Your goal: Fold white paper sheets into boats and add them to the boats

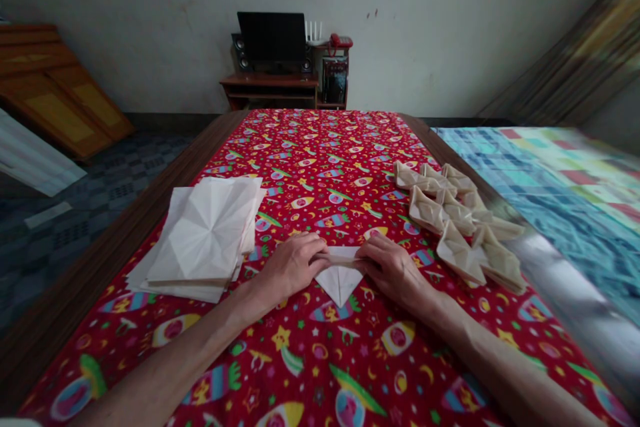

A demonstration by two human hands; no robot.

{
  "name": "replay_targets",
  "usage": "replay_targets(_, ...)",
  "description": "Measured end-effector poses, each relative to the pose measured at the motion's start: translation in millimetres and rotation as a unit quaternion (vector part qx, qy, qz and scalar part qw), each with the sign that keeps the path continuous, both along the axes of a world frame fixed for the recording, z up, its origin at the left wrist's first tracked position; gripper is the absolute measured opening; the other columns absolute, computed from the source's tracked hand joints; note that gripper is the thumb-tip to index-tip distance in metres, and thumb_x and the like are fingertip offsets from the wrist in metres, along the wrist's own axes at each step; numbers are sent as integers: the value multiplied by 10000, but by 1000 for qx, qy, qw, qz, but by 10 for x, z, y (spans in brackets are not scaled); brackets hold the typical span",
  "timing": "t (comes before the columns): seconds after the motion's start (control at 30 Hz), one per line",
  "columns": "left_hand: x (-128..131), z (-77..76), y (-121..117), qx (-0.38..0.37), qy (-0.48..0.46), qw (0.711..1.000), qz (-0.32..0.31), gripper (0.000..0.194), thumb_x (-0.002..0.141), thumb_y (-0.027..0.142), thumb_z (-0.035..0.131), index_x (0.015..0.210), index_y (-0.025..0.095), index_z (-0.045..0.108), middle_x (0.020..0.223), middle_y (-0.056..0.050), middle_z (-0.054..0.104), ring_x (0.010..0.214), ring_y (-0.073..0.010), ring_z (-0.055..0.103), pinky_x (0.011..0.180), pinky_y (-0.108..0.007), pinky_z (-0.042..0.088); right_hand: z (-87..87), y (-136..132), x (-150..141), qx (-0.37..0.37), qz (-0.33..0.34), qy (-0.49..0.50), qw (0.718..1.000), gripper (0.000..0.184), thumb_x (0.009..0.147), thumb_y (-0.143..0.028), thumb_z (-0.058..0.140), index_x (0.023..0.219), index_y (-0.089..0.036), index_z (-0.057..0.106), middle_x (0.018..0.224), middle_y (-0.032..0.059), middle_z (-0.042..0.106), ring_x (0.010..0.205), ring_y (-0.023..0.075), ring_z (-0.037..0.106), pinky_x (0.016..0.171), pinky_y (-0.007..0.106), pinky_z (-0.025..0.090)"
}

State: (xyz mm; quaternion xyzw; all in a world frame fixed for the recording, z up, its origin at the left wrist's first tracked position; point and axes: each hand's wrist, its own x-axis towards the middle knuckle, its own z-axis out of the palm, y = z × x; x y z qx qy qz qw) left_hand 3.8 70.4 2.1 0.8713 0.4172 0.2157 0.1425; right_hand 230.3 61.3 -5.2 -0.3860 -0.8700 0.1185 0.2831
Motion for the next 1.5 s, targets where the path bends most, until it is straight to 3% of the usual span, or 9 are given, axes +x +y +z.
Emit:
replay_targets(0.13,-66,-3,-110,67,23,997,-31,113,901,152,504,812,166,572,837,-24,578,845,-166,536,760,-282,436,8,-51,38,58,26,-46,997,248,936,-188,423,743,-174,578,760,51,552,742,167,459,654,290,406)
replay_targets(0.23,-121,23,-178,101,72,991,-49,184,935,144,423,833,154,576,843,-36,564,851,-180,515,773,-310,436,38,-107,81,86,44,-93,991,231,943,-182,411,839,-163,616,850,76,576,802,183,468,684,304,424)
replay_targets(0.4,-186,68,-278,121,160,977,-66,146,931,160,446,985,151,580,970,-45,583,933,-206,510,826,-353,431,42,-176,138,104,63,-149,981,220,944,-177,405,1028,-167,609,990,95,585,890,200,485,747,330,453)
replay_targets(0.53,-220,49,-371,140,202,967,-60,245,923,124,421,1127,142,555,1072,-61,596,1012,-218,518,892,-379,418,22,-222,186,96,74,-191,974,253,925,-170,433,1128,-151,583,1031,111,602,919,218,518,787,370,473)
replay_targets(0.73,-202,-21,-537,132,180,974,-33,442,868,52,362,1289,117,478,1334,-87,513,1297,-219,386,1114,-403,269,33,-368,280,89,89,-202,971,444,873,-160,476,1313,-98,473,1315,150,527,1216,277,467,1018,473,387)
replay_targets(0.87,-64,5,-623,83,165,982,-46,465,931,252,389,1380,132,369,1464,-105,366,1387,-226,255,1148,-443,214,63,-450,232,65,95,-215,970,494,901,-121,398,1396,-129,380,1423,118,424,1315,235,379,1101,475,302)
replay_targets(0.97,47,1,-631,67,156,984,-63,560,941,395,384,1419,117,290,1498,-119,291,1402,-230,215,1149,-437,214,50,-479,143,60,87,-208,972,485,943,-242,403,1410,-122,357,1428,130,409,1331,238,354,1116,489,275)
replay_targets(1.07,85,-26,-598,62,161,982,-78,592,940,384,390,1437,102,235,1518,-117,236,1412,-225,180,1149,-420,213,20,-495,89,53,85,-201,974,573,939,-373,428,1428,-95,318,1451,151,356,1355,262,298,1119,502,261)
replay_targets(1.5,-174,-76,-551,84,184,977,-61,499,966,358,351,1420,157,301,1507,-64,282,1398,-197,232,1142,-411,231,43,-561,249,33,44,-195,979,523,951,-317,401,1425,-107,329,1448,115,358,1358,243,289,1096,467,329)
